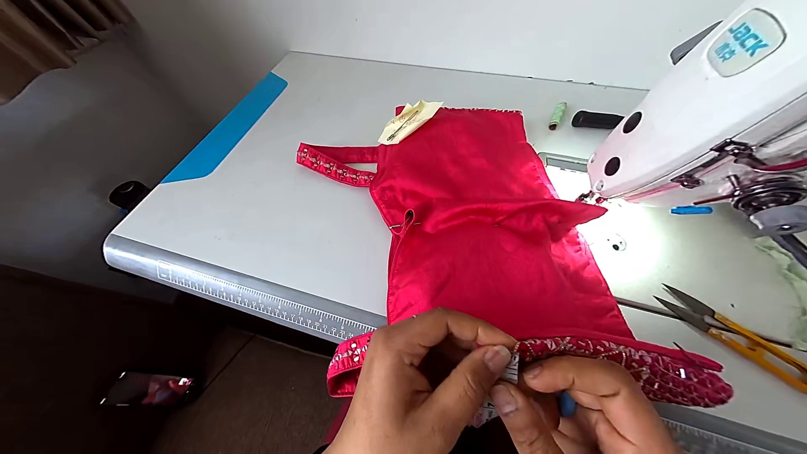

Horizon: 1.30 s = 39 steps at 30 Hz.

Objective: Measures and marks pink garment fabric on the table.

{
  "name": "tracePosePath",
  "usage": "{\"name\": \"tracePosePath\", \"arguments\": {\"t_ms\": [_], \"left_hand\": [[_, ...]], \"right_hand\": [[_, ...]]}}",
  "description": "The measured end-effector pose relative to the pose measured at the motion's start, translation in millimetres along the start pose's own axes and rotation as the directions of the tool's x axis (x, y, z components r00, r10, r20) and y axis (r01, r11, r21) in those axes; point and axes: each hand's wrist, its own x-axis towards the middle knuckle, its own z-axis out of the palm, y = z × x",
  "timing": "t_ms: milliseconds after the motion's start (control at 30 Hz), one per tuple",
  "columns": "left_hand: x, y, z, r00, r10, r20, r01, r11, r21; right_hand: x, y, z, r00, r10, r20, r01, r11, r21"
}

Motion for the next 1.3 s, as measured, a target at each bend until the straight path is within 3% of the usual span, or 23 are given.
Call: {"name": "tracePosePath", "arguments": {"t_ms": [200,600,833,1000,1300], "left_hand": [[5.0,-5.6,0.1,0.999,0.03,-0.034,-0.03,1.0,0.007],[5.9,-4.8,2.0,0.997,-0.017,-0.076,0.019,1.0,0.023],[5.7,-9.1,1.1,0.997,0.056,-0.058,-0.056,0.998,0.008],[4.3,-7.6,2.6,0.997,0.01,-0.076,-0.007,0.999,0.045],[3.7,-7.2,5.7,0.997,0.004,-0.074,0.0,0.999,0.047]], "right_hand": [[-11.4,-0.9,-2.2,0.998,-0.064,0.015,0.065,0.994,-0.083],[-14.5,-1.0,-2.0,0.997,-0.051,0.05,0.057,0.99,-0.129],[-1.2,-10.2,-39.7,0.984,0.057,0.17,-0.069,0.995,0.068],[2.2,-8.0,-35.5,0.986,-0.129,0.103,0.124,0.991,0.053],[2.0,-1.4,-21.3,0.955,-0.278,0.1,0.296,0.909,-0.293]]}}
